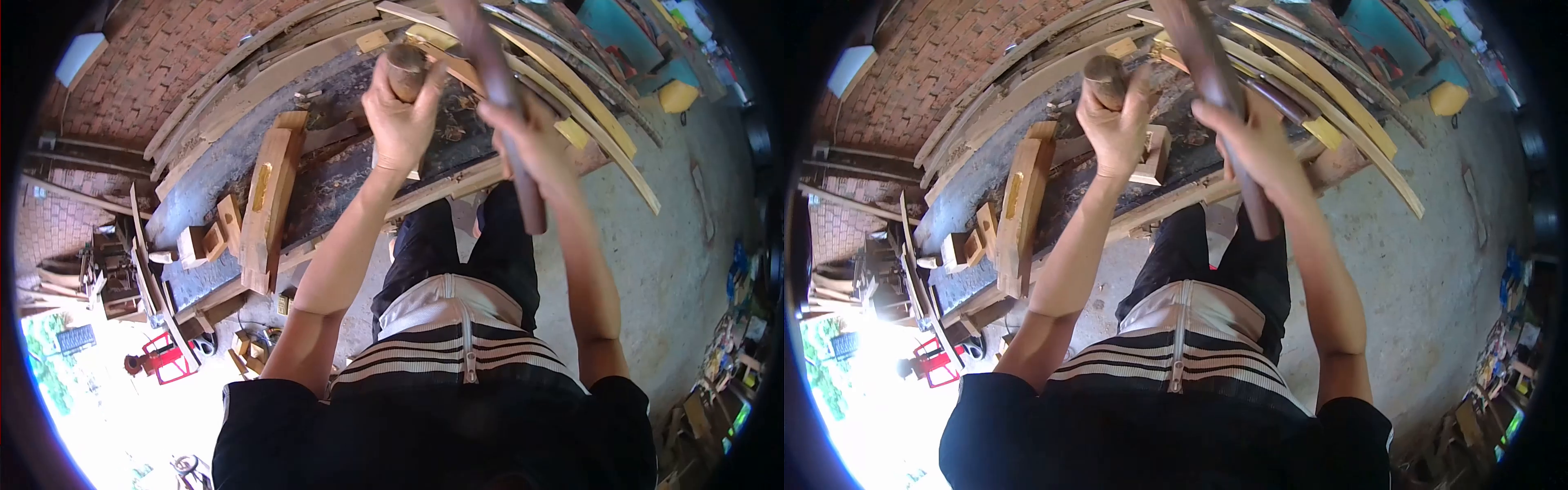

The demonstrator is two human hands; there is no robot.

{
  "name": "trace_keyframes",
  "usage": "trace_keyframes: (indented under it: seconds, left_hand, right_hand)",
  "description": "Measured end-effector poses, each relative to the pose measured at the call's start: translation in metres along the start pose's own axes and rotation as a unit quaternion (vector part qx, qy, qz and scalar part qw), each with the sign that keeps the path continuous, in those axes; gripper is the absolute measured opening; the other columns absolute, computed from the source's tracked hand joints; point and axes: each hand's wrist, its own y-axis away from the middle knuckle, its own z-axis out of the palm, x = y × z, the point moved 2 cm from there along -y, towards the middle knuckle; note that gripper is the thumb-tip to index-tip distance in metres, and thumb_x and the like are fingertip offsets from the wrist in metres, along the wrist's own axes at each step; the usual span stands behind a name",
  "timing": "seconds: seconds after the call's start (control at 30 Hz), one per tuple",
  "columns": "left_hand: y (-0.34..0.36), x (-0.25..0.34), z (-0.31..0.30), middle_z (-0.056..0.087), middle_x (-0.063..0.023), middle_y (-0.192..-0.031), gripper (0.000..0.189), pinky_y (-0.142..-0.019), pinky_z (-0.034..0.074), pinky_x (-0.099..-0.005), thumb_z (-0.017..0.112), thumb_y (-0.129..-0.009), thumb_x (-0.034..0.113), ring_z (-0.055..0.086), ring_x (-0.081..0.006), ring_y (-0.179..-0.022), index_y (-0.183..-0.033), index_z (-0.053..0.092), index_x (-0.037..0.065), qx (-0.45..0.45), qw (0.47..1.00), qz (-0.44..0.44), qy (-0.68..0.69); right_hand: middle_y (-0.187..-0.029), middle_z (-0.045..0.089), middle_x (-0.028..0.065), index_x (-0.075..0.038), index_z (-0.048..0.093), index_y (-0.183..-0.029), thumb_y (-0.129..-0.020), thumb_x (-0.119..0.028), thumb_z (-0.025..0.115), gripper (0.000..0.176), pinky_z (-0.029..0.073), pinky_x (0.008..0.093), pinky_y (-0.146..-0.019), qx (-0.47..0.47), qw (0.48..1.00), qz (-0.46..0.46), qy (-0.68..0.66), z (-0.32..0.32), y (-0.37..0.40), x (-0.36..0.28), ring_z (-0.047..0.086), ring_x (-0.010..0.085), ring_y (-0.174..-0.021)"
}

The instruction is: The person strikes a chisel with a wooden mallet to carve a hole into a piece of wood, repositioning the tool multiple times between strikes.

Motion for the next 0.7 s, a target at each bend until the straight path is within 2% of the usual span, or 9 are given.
trace_keyframes:
  seconds: [0.13, 0.17, 0.2, 0.27, 0.3, 0.5, 0.57, 0.67, 0.7]
  left_hand:
    - [-0.008, -0.004, 0.004, 0.067, -0.0019, -0.083, 0.021, -0.069, 0.05, -0.0248, 0.077, -0.087, 0.009, 0.058, -0.0078, -0.075, -0.099, 0.062, 0.002, -0.023, 0.998, 0.0, 0.056]
    - [-0.008, -0.011, 0.003, 0.066, -0.0015, -0.084, 0.018, -0.069, 0.049, -0.0243, 0.075, -0.087, 0.005, 0.057, -0.0078, -0.076, -0.098, 0.061, 0.002, -0.025, 0.998, 0.028, 0.043]
    - [-0.006, -0.026, -0.005, 0.066, -0.0015, -0.084, 0.018, -0.069, 0.049, -0.0243, 0.075, -0.087, 0.005, 0.057, -0.0078, -0.076, -0.098, 0.061, 0.002, -0.042, 0.997, 0.028, 0.053]
    - [-0.005, -0.037, -0.01, 0.063, -0.0012, -0.081, 0.016, -0.067, 0.049, -0.0251, 0.074, -0.084, 0.001, 0.055, -0.0082, -0.073, -0.092, 0.06, 0.002, -0.088, 0.987, 0.132, -0.021]
    - [-0.003, -0.035, -0.006, 0.062, -0.0014, -0.08, 0.018, -0.067, 0.049, -0.0259, 0.075, -0.083, 0.001, 0.056, -0.0086, -0.073, -0.089, 0.059, 0.001, -0.049, 0.996, 0.074, 0.016]
    - [-0.007, -0.017, -0.005, 0.061, -0.001, -0.078, 0.023, -0.075, 0.049, -0.0254, 0.075, -0.082, 0.001, 0.056, -0.0096, -0.075, -0.097, 0.058, -0.002, 0.05, 0.971, -0.119, 0.201]
    - [-0.009, -0.004, -0.006, 0.06, -0.0003, -0.078, 0.023, -0.076, 0.048, -0.0235, 0.075, -0.085, 0.004, 0.054, -0.0084, -0.073, -0.1, 0.058, -0.001, -0.006, 0.994, 0.102, -0.036]
    - [-0.011, -0.011, -0.013, 0.063, -0.0014, -0.081, 0.019, -0.072, 0.048, -0.0204, 0.071, -0.089, 0.005, 0.055, -0.0057, -0.073, -0.102, 0.058, -0.002, 0.007, 1.0, 0.004, 0.026]
    - [-0.017, -0.006, -0.012, 0.064, -0.0029, -0.082, 0.014, -0.068, 0.048, -0.021, 0.069, -0.09, 0.003, 0.057, -0.0051, -0.074, -0.097, 0.057, -0.001, -0.003, 0.996, 0.053, 0.066]
  right_hand:
    - [-0.065, 0.053, -0.0025, -0.003, 0.059, -0.116, -0.089, -0.033, 0.072, 0.042, 0.036, 0.0202, -0.038, 0.018, 0.953, -0.297, 0.062, 0.0, 0.028, -0.096, 0.048, 0.0042, -0.044]
    - [-0.069, 0.064, 0.0089, 0.001, 0.059, -0.114, -0.086, -0.032, 0.073, 0.045, 0.051, 0.0365, -0.054, 0.041, 0.912, -0.381, 0.149, 0.0, 0.026, -0.099, 0.065, 0.0201, -0.058]
    - [-0.075, 0.068, 0.017, 0.0, 0.059, -0.111, -0.085, -0.035, 0.072, 0.046, 0.053, 0.042, -0.062, 0.07, 0.882, -0.426, 0.188, 0.007, 0.028, -0.095, 0.069, 0.0291, -0.065]
    - [-0.077, 0.068, 0.0203, 0.0, 0.059, -0.106, -0.083, -0.039, 0.07, 0.046, 0.054, 0.0429, -0.063, -0.002, 0.85, -0.312, 0.424, 0.012, 0.027, -0.078, 0.069, 0.0339, -0.067]
    - [-0.075, 0.068, 0.0201, -0.001, 0.06, -0.095, -0.082, -0.039, 0.07, 0.042, 0.055, 0.0452, -0.063, 0.026, 0.824, -0.346, 0.448, 0.011, 0.029, -0.078, 0.069, 0.0369, -0.068]
    - [-0.068, 0.068, 0.0146, -0.002, 0.062, -0.096, -0.082, -0.038, 0.072, 0.04, 0.056, 0.0451, -0.065, 0.027, 0.861, -0.4, 0.313, 0.015, 0.042, -0.112, 0.07, 0.0352, -0.067]
    - [-0.07, 0.069, 0.0152, -0.001, 0.062, -0.099, -0.082, -0.038, 0.072, 0.042, 0.057, 0.044, -0.065, 0.04, 0.865, -0.383, 0.321, 0.017, 0.038, -0.108, 0.071, 0.0349, -0.067]
    - [-0.079, 0.068, 0.0176, -0.001, 0.057, -0.106, -0.085, -0.034, 0.074, 0.043, 0.053, 0.0417, -0.062, 0.0, 0.841, -0.341, 0.42, 0.013, 0.02, -0.087, 0.068, 0.0369, -0.069]
    - [-0.078, 0.067, 0.0171, -0.001, 0.057, -0.106, -0.086, -0.035, 0.075, 0.043, 0.053, 0.041, -0.062, -0.005, 0.833, -0.299, 0.466, 0.007, 0.022, -0.091, 0.067, 0.0352, -0.067]
